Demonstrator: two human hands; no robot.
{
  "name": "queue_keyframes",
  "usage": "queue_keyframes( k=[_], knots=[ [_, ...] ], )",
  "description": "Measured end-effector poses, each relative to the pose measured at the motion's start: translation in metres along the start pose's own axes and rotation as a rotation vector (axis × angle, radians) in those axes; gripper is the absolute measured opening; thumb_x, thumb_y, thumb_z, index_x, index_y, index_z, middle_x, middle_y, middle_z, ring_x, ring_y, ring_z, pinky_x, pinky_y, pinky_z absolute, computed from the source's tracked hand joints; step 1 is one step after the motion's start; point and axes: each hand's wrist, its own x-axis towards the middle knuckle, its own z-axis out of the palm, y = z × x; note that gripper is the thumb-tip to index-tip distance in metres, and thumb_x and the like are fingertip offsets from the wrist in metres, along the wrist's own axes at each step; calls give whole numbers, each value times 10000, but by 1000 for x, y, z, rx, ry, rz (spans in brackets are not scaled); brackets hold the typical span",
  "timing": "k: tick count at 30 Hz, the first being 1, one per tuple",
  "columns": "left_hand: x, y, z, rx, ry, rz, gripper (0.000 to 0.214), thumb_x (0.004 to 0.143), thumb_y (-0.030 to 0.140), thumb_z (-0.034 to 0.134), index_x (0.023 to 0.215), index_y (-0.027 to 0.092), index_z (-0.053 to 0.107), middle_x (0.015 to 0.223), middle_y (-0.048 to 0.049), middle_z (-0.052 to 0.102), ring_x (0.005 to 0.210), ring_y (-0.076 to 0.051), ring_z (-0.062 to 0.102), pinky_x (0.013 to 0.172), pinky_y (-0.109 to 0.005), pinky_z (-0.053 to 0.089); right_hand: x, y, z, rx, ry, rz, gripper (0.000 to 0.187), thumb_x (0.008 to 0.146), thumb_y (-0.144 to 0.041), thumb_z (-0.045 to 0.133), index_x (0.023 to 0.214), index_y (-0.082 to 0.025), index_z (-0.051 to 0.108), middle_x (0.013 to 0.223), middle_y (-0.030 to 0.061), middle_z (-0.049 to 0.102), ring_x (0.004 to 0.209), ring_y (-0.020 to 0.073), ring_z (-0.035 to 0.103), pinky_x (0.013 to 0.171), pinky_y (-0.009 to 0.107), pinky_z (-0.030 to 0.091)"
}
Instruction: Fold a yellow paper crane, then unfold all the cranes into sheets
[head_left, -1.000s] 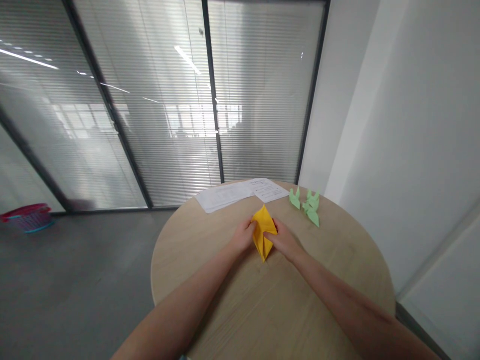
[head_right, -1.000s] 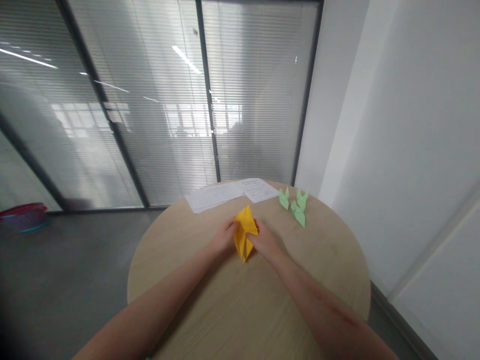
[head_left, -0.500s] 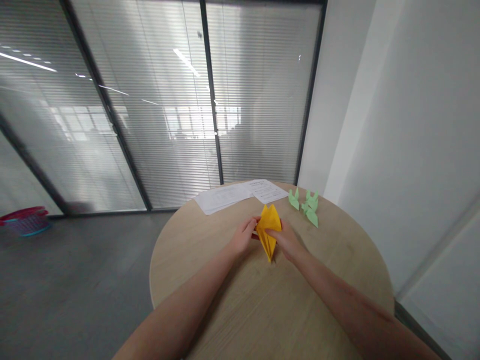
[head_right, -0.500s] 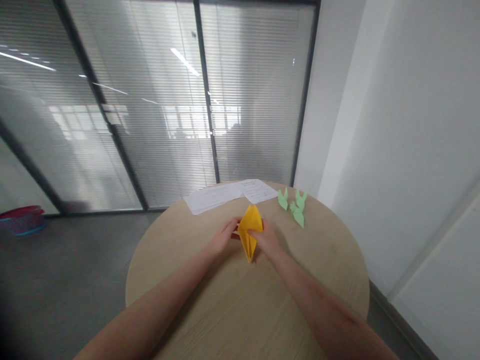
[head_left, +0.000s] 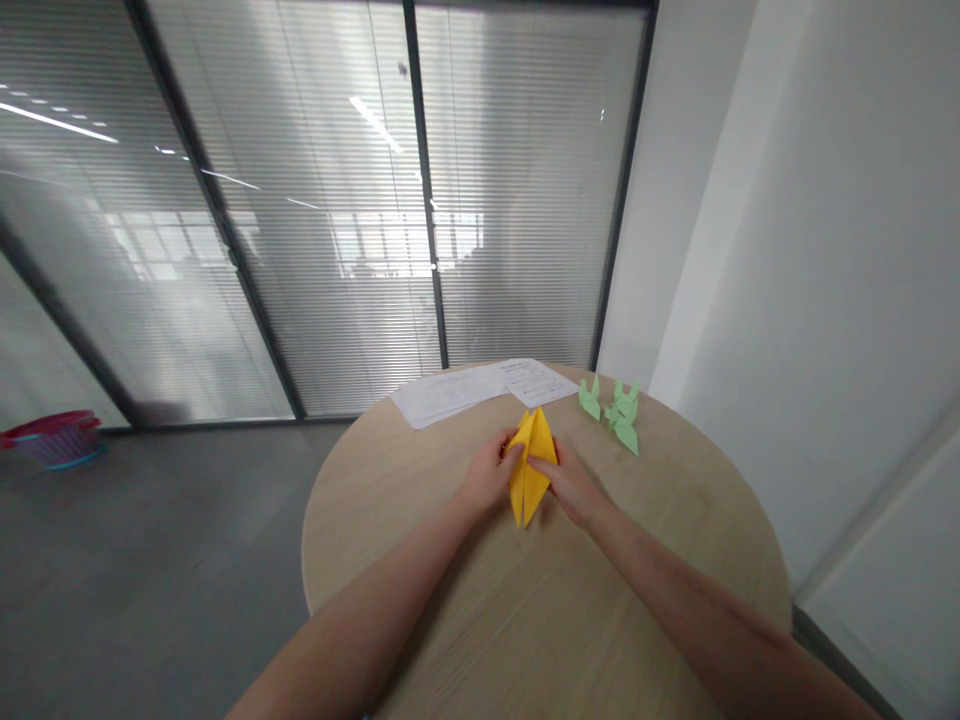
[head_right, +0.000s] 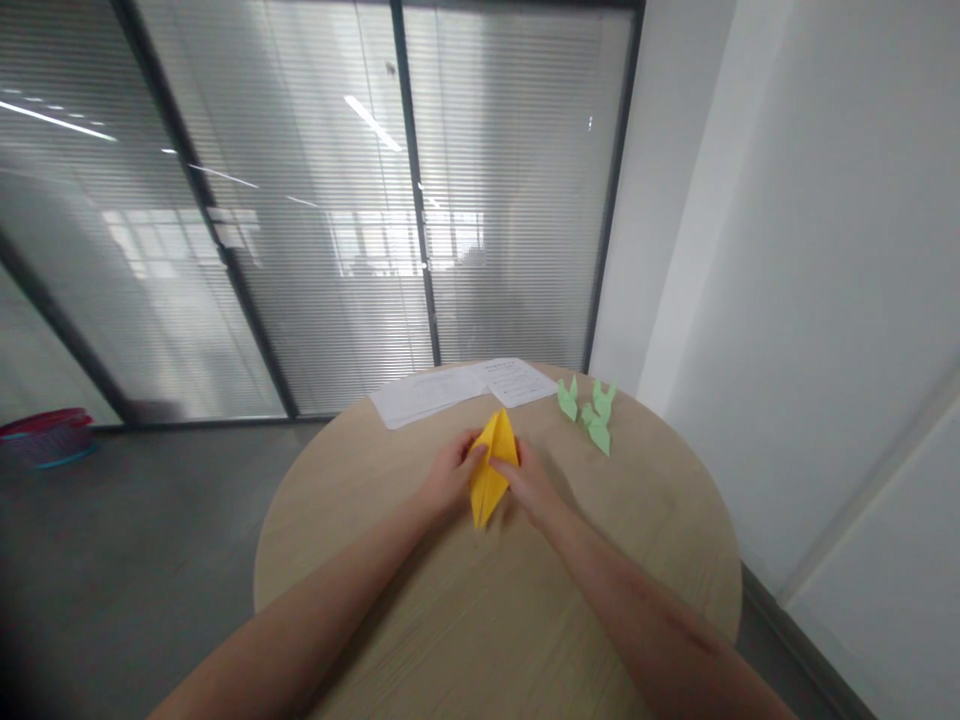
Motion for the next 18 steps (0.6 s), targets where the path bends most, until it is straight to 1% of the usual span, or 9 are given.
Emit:
queue_keyframes(
  k=[3, 5, 7, 9, 13, 15, 18],
  knots=[
    [0, -1, 0, -25, 7, -21, 366, 947, 368, 521, 1218, 145, 624, 1087, -106, 720, 968, -236, 659, 865, -354, 514, -2, -3, 0, 149, -37, 37, 494, 780, -459, 709, 1203, -226, 602, 1176, 86, 716, 1058, 267, 693, 841, 354, 574],
    [1, -1, 0, -5, 21, -58, 379, 944, 361, 520, 1243, 149, 618, 934, -74, 715, 825, -210, 649, 753, -331, 511, -3, -4, 0, 209, -72, 63, 512, 840, -559, 624, 1243, -244, 589, 1213, 86, 708, 1066, 270, 696, 808, 359, 583],
    [1, -2, 0, 17, 44, -94, 396, 936, 370, 537, 1262, 160, 616, 773, -31, 669, 689, -183, 599, 654, -306, 474, -2, -3, 0, 231, -93, 84, 559, 890, -645, 497, 1289, -262, 574, 1235, 82, 706, 1070, 268, 702, 795, 367, 589],
    [2, -3, -1, 23, 69, -102, 414, 922, 401, 567, 1262, 172, 622, 689, -2, 621, 623, -164, 556, 607, -288, 438, 0, -1, 0, 242, -94, 86, 592, 908, -669, 436, 1334, -275, 554, 1258, 75, 702, 1083, 264, 703, 802, 372, 592],
    [2, -2, -3, 15, 69, -110, 465, 919, 426, 561, 1304, 169, 594, 684, 2, 627, 602, -157, 548, 580, -273, 411, 3, 1, -2, 275, -59, 75, 597, 893, -601, 542, 1411, -310, 485, 1291, 58, 692, 1114, 268, 696, 815, 381, 596],
    [1, 0, -4, 5, 60, -120, 475, 926, 403, 543, 1333, 162, 575, 709, -12, 656, 613, -160, 562, 586, -274, 412, 2, 2, -3, 250, -52, 88, 634, 881, -562, 583, 1451, -328, 433, 1270, 54, 700, 1104, 268, 701, 817, 388, 597],
    [1, 2, -4, -15, 62, -140, 484, 910, 401, 566, 1335, 169, 582, 693, -5, 656, 593, -150, 551, 593, -269, 401, 1, 3, -4, 205, -62, 98, 714, 862, -500, 622, 1503, -334, 354, 1215, 56, 716, 1050, 266, 718, 799, 391, 596]
  ],
)
